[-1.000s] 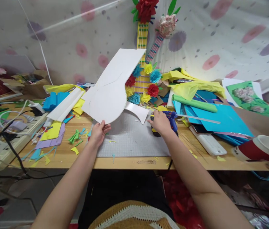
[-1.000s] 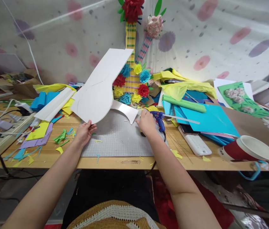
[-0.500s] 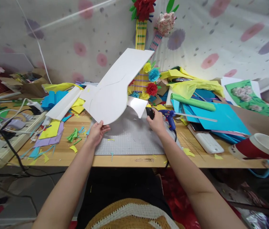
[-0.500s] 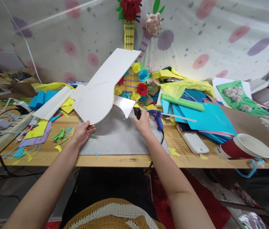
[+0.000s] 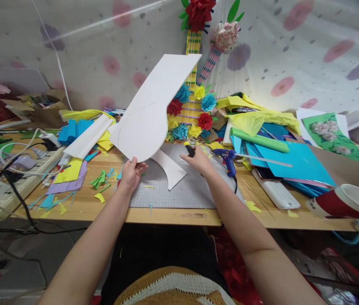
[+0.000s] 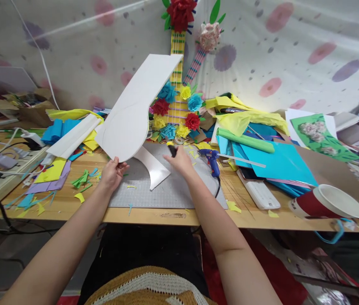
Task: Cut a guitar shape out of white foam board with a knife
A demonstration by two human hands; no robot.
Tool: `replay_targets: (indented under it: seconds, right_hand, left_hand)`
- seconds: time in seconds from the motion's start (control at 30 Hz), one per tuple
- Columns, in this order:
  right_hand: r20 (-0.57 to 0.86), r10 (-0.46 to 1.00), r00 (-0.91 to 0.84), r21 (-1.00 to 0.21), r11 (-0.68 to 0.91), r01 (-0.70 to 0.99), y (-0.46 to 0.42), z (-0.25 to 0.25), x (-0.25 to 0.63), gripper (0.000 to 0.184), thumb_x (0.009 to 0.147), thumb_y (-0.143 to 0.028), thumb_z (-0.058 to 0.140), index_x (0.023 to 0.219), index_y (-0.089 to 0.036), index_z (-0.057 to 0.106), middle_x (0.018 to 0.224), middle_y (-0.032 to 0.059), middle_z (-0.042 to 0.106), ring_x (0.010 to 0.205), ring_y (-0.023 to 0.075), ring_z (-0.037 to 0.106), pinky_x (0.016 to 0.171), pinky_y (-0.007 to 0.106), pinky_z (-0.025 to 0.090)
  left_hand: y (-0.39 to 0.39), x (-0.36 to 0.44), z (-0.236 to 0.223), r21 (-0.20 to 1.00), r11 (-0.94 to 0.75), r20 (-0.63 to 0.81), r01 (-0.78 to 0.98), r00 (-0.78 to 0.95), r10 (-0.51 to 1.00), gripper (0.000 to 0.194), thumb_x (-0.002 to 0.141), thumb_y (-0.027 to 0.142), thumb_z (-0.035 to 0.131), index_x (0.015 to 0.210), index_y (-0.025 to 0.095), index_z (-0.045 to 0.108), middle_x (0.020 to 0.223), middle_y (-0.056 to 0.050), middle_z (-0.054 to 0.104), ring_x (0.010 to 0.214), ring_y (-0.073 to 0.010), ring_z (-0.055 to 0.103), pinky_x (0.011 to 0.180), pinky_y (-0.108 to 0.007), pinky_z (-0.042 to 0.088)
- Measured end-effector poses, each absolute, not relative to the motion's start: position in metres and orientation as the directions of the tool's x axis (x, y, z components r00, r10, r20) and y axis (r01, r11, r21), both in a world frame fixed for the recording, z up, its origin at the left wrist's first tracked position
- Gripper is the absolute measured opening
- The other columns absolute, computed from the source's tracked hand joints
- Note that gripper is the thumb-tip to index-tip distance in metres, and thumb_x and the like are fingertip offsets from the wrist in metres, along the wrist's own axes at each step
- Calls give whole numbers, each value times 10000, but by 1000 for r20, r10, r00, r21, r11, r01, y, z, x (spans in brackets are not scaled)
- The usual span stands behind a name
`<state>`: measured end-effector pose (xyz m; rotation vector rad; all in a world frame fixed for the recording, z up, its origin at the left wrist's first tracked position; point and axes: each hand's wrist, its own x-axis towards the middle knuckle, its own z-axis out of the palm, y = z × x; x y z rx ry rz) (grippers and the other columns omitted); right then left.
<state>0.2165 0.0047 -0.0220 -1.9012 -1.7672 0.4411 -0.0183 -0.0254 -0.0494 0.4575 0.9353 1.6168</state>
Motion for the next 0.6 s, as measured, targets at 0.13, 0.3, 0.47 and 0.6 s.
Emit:
replay_targets:
  seconds: [0.13,0.3,0.47,0.6]
  right_hand:
    - [42,990,-135,-433,140,890,-2,-39,180,562,618,-635,625,946,-208,461,966,115,618,895,262,571,680,324,413]
    - [91,977,-190,-307,209,928,-6,-40,162,487,642,-518,636,954,-188,462,1010,143,589,963,279,525,713,333,402]
    - [156,975,-156,-319,200,927,-3,-25,180,403,653,-470,604,918,-207,453,970,89,570,908,240,512,690,315,388]
    - [210,966,-152,-345,219,913,3,-20,188,399,649,-501,599,887,-216,453,960,71,559,890,226,501,687,309,381]
  left_hand:
    - [-25,-18,-45,753,-49,-189,-656,-287,939,132,821,194,595,721,156,518,559,65,587,462,-49,566,529,-167,511]
    - [-23,-28,-37,687,-73,-231,-723,-312,922,170,858,172,544,690,153,520,528,65,574,450,-29,555,508,-121,502]
    - [-24,-46,-27,556,-142,-253,-819,-329,910,248,922,181,437,695,140,529,534,59,554,445,12,519,501,-41,475]
    - [-29,-50,-25,490,-152,-186,-859,-273,944,322,958,191,329,730,122,545,576,42,540,455,23,498,499,-21,461]
